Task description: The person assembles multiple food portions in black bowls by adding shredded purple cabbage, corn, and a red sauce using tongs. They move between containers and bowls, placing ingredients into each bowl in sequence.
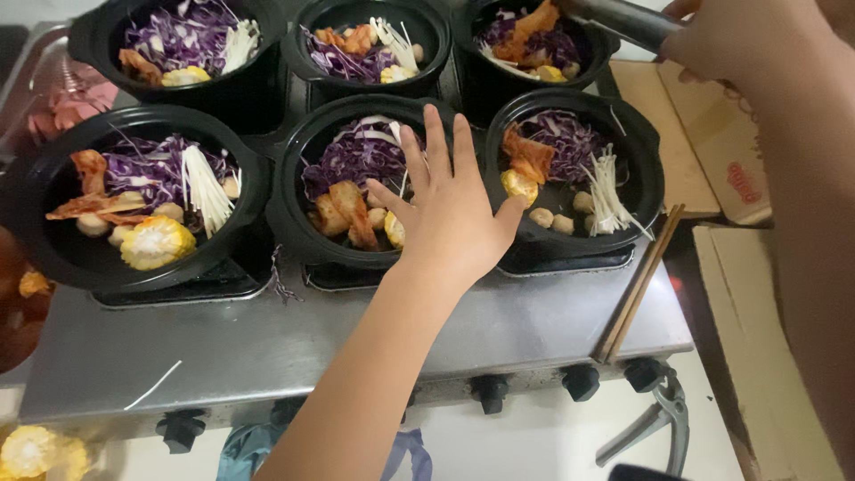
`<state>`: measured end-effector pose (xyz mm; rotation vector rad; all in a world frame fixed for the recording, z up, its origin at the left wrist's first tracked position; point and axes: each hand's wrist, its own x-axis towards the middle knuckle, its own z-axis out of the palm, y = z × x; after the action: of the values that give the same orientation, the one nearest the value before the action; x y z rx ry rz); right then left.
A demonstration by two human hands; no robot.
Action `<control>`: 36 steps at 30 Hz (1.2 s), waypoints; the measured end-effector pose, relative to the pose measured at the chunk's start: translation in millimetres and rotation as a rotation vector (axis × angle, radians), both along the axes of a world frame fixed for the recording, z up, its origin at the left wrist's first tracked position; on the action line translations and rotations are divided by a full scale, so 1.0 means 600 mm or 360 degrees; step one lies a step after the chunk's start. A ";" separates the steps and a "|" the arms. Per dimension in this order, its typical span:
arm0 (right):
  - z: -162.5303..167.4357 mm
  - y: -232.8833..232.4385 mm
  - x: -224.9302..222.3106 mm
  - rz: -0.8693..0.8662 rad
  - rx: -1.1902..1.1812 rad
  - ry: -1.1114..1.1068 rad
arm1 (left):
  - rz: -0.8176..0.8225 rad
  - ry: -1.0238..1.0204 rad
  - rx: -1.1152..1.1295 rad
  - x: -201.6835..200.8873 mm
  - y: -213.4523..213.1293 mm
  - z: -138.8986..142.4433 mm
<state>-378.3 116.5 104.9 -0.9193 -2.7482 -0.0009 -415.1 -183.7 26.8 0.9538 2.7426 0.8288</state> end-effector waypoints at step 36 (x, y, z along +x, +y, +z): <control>0.124 -0.758 -0.079 0.0596 -0.0574 0.0287 | 0.0817 -0.0086 0.0156 -0.067 -0.544 0.065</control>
<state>-425.9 -338.4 179.5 -0.4345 -2.7468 0.6281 -455.1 -510.2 65.6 0.2203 2.9578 1.0455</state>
